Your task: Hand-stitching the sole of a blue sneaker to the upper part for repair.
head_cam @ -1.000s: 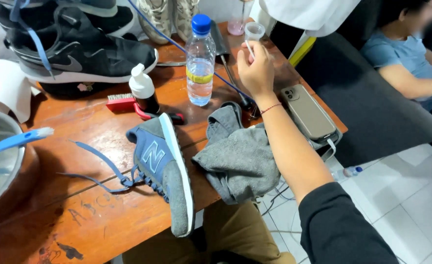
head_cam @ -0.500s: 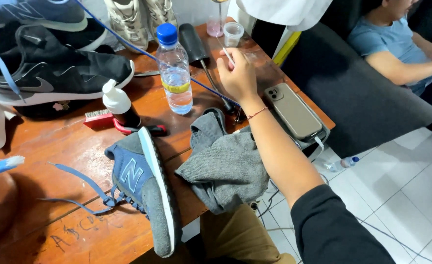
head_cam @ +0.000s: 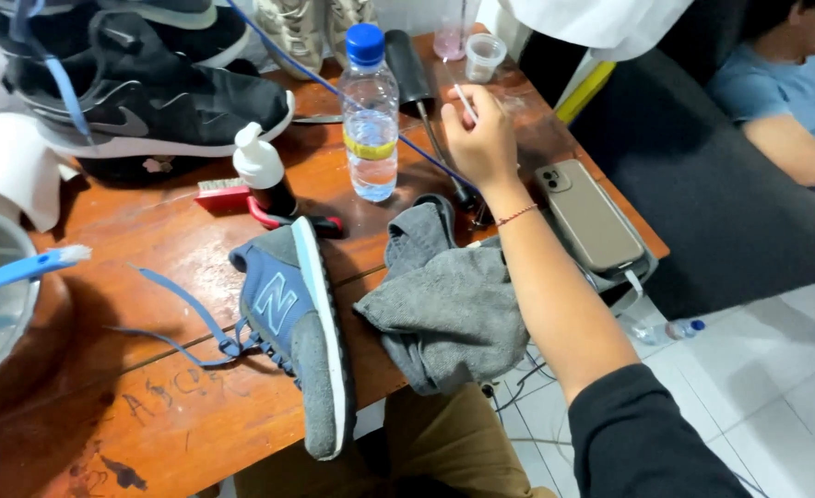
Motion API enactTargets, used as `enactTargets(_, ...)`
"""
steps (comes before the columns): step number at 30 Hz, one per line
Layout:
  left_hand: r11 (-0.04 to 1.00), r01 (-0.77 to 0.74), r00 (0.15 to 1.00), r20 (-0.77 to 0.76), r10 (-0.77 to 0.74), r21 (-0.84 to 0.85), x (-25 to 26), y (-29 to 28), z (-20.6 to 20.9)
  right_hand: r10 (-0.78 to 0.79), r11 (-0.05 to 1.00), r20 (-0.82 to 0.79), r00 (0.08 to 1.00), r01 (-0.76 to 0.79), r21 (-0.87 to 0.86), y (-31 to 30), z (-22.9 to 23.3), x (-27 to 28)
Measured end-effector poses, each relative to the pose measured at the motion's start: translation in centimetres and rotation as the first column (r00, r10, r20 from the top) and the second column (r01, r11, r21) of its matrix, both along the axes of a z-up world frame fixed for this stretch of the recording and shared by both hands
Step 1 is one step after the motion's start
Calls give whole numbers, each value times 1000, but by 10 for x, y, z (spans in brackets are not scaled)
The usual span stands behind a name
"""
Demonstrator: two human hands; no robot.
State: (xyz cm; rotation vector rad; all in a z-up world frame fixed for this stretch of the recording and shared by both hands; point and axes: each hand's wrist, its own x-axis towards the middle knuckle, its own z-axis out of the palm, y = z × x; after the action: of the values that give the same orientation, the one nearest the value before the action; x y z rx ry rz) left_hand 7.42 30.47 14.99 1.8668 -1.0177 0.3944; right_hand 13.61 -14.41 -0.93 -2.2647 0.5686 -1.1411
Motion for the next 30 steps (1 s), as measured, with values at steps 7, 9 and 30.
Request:
enactTargets(7,1000,-24,999,37,24,19,77,-38,-33,12,995,-58,998,-6,99,4,9,-4)
enactTargets(9,997,58,994,89,-62,48,112,-63,-45,1,1000,-62,998,-1,8,-9,1,-5)
enactTargets(30,879,308,892,-432,-134,364,180,-258,-32,-34,995,69,997,40,-90,-47,-5,-4)
